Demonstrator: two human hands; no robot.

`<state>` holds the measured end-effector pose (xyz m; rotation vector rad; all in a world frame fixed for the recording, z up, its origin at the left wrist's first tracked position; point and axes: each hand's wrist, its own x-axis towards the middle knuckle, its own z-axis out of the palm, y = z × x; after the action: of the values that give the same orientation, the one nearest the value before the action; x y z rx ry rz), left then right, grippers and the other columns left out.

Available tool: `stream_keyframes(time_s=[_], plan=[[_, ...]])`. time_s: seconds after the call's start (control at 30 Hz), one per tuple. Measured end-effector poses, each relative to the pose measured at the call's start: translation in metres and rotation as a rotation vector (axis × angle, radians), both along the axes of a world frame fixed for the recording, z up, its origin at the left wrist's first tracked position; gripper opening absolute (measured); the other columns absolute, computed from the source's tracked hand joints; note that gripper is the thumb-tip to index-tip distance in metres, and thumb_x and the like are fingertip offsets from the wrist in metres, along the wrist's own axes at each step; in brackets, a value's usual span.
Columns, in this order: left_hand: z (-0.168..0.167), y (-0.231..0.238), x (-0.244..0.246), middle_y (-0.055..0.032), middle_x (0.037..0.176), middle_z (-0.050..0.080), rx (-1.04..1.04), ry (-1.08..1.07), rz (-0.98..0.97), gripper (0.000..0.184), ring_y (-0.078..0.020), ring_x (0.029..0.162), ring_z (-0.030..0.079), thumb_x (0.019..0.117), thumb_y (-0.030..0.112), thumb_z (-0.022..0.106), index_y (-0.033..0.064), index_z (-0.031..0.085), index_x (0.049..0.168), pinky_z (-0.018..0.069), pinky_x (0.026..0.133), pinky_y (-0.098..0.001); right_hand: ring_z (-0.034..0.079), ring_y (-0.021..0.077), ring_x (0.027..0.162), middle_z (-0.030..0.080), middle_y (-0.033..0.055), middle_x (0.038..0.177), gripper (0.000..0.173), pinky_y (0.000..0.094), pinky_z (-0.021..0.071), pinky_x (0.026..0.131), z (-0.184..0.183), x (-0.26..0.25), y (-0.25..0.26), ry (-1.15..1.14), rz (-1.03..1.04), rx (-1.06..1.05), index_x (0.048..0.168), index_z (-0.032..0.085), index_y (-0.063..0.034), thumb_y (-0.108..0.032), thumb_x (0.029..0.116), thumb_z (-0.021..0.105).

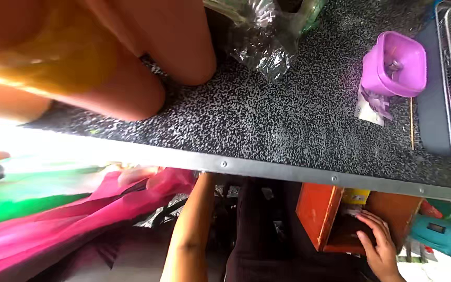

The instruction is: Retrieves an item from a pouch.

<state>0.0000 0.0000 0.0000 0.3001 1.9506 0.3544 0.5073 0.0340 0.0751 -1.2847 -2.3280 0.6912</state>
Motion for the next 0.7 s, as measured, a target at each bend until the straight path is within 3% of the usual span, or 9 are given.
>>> stream_keyframes(time_s=[0.03,0.07,0.17,0.27,0.37,0.47,0.57,0.63,0.7], plan=[[-0.009,-0.021,0.008,-0.0281,0.124,0.061,0.277,0.141,0.220,0.031,-0.0234,0.110,0.059,0.1006,-0.006,0.053,-0.0170,0.053,0.129,0.0455,0.100,-0.0389,0.052,0.0186,0.136,0.067,0.0108,0.128,0.049,0.0349,0.0364,0.118,0.003,-0.003,0.001,0.062,0.007,0.011,0.125,0.064,-0.0083,-0.049,0.1078,0.043],[-0.013,-0.034,0.014,-0.0247,0.122,0.061,0.544,0.204,0.402,0.032,-0.0203,0.108,0.059,0.1025,-0.002,0.048,-0.0147,0.050,0.132,0.0475,0.098,-0.0372,0.052,0.0162,0.136,0.066,0.0077,0.130,0.045,0.0340,0.0369,0.118,0.008,-0.010,0.002,0.114,0.026,0.031,0.126,0.064,-0.0104,-0.047,0.1087,0.043],[0.022,-0.057,0.009,-0.0039,0.119,0.064,0.958,0.181,0.635,0.038,-0.0079,0.105,0.063,0.1092,0.029,0.041,0.0021,0.051,0.135,0.0537,0.095,-0.0333,0.054,0.0135,0.134,0.067,-0.0002,0.128,0.031,0.0348,0.0388,0.117,0.027,-0.046,-0.005,0.256,0.154,0.086,0.123,0.064,-0.0160,-0.038,0.1084,0.048],[0.095,-0.083,0.024,0.0034,0.120,0.065,1.070,0.200,0.662,0.039,-0.0066,0.107,0.063,0.1083,0.040,0.046,0.0125,0.054,0.135,0.0528,0.096,-0.0326,0.062,0.0131,0.119,0.070,0.0008,0.115,0.020,0.0308,0.0477,0.108,0.045,-0.101,-0.023,0.408,0.330,0.111,0.113,0.068,-0.0138,-0.028,0.1066,0.056],[0.144,-0.115,0.043,0.0054,0.108,0.067,1.119,0.269,0.636,0.032,-0.0049,0.098,0.065,0.1078,0.036,0.046,0.0130,0.059,0.126,0.0550,0.090,-0.0302,0.067,0.0179,0.109,0.074,0.0078,0.108,0.019,0.0319,0.0527,0.102,0.059,-0.162,-0.051,0.468,0.523,0.102,0.107,0.074,-0.0075,-0.019,0.1041,0.060],[0.184,-0.153,0.067,0.0071,0.095,0.068,1.118,0.344,0.571,0.030,-0.0030,0.088,0.066,0.1079,0.033,0.044,0.0121,0.064,0.112,0.0563,0.085,-0.0289,0.069,0.0201,0.105,0.074,0.0095,0.106,0.021,0.0330,0.0553,0.098,0.066,-0.208,-0.078,0.536,0.660,0.105,0.109,0.076,-0.0060,-0.016,0.1037,0.059],[0.225,-0.194,0.095,0.0106,0.087,0.070,1.110,0.313,0.449,0.028,0.0003,0.080,0.066,0.1079,0.031,0.045,0.0177,0.069,0.104,0.0577,0.076,-0.0237,0.067,0.0235,0.112,0.073,0.0117,0.114,0.023,0.0393,0.0539,0.101,0.075,-0.230,-0.091,0.638,0.678,-0.014,0.113,0.075,-0.0032,-0.015,0.1036,0.057],[0.249,-0.222,0.115,0.0116,0.077,0.069,1.060,0.252,0.316,0.027,0.0023,0.068,0.065,0.1050,0.028,0.045,0.0204,0.069,0.094,0.0563,0.063,-0.0190,0.062,0.0275,0.123,0.068,0.0153,0.126,0.029,0.0451,0.0485,0.107,0.083,-0.234,-0.088,0.663,0.656,-0.115,0.122,0.070,0.0000,-0.015,0.1052,0.053],[0.268,-0.245,0.134,0.0112,0.073,0.070,1.058,0.168,0.222,0.026,0.0027,0.063,0.064,0.1011,0.028,0.049,0.0231,0.072,0.089,0.0552,0.058,-0.0167,0.054,0.0291,0.135,0.061,0.0167,0.140,0.036,0.0477,0.0425,0.114,0.089,-0.230,-0.082,0.634,0.665,-0.209,0.134,0.063,0.0012,-0.017,0.1074,0.047]])
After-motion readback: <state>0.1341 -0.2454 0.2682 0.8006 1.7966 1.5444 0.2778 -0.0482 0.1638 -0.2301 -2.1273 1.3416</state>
